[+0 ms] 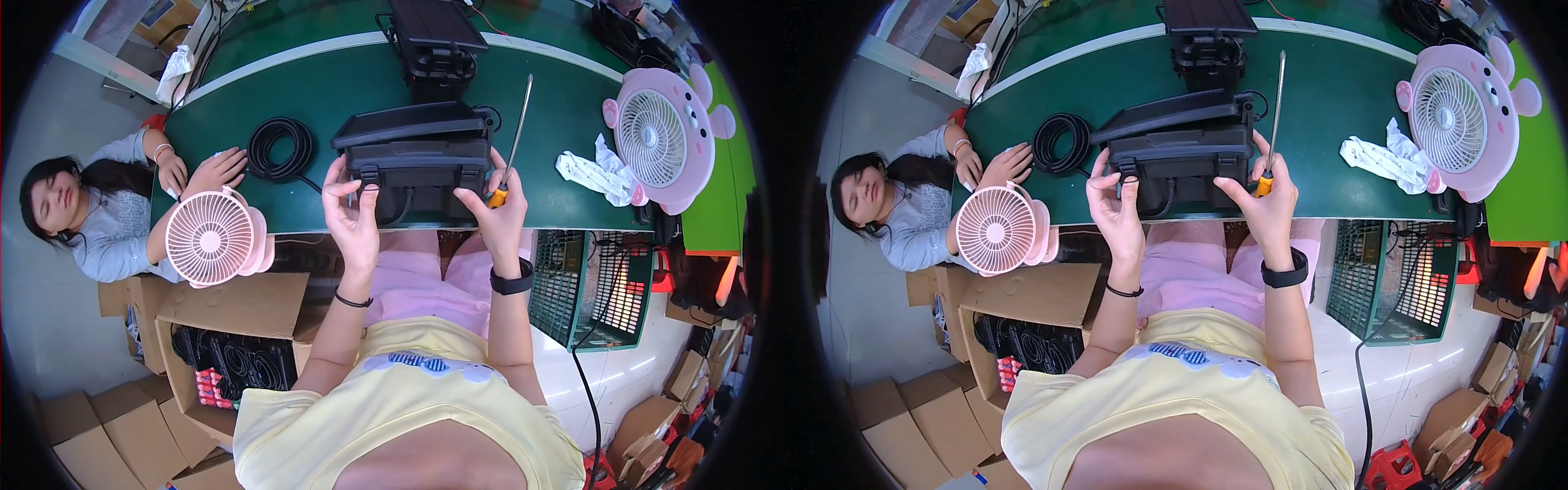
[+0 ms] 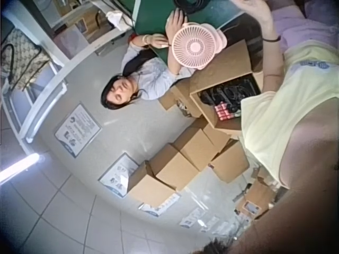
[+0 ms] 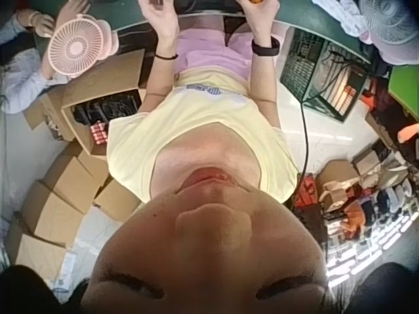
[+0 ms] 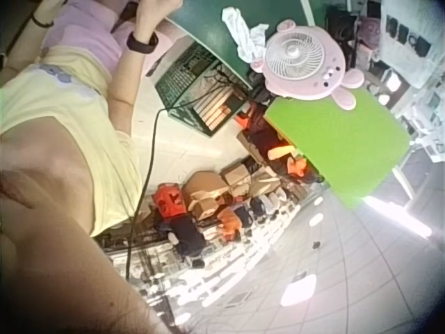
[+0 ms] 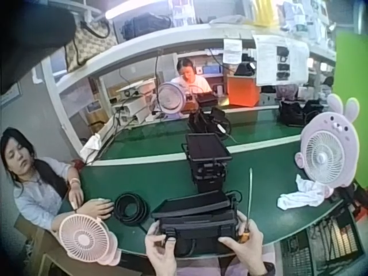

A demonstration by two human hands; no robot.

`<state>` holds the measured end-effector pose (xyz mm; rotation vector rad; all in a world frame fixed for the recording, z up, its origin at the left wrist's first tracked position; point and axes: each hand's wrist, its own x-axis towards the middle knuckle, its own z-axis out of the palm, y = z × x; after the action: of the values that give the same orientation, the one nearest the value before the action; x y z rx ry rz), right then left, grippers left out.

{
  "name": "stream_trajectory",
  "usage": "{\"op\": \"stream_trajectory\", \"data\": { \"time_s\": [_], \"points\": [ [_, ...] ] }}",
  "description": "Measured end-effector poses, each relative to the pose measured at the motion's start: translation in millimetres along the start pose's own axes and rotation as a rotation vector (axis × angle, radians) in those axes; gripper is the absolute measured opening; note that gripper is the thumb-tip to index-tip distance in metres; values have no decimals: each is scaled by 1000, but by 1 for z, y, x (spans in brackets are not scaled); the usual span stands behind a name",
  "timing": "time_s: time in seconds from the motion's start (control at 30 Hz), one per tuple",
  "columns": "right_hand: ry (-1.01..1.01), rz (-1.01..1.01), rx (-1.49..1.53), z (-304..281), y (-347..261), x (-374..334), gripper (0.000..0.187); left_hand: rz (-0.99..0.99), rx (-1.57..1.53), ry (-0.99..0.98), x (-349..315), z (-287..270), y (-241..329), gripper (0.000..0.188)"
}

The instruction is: Assembling and inspecting battery boxes and solar panel components for lights.

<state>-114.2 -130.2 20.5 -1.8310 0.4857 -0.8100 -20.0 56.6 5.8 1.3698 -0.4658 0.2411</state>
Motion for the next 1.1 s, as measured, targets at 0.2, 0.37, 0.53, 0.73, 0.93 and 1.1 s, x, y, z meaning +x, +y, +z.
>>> {"op": "stream_trajectory", "data": {
  "time_s": [0.2,0.37,0.53,0.73,0.93,1.1],
  "points": [
    [-6,-1,-19,1,0,2,54,74,148,56,6,3,2,39],
    [14,18,43,4,0,5,52,392,532,93,29,-9,-2,40],
    [16,30,59,4,3,6,50,642,570,-161,52,-19,3,49],
    [18,1,69,4,5,4,46,572,621,-151,59,-20,10,27],
    [11,6,38,3,-1,1,44,382,520,-11,64,-10,15,9],
    [-5,22,-36,3,-2,6,43,-79,-42,-211,50,-15,-2,40]
  ]
}}
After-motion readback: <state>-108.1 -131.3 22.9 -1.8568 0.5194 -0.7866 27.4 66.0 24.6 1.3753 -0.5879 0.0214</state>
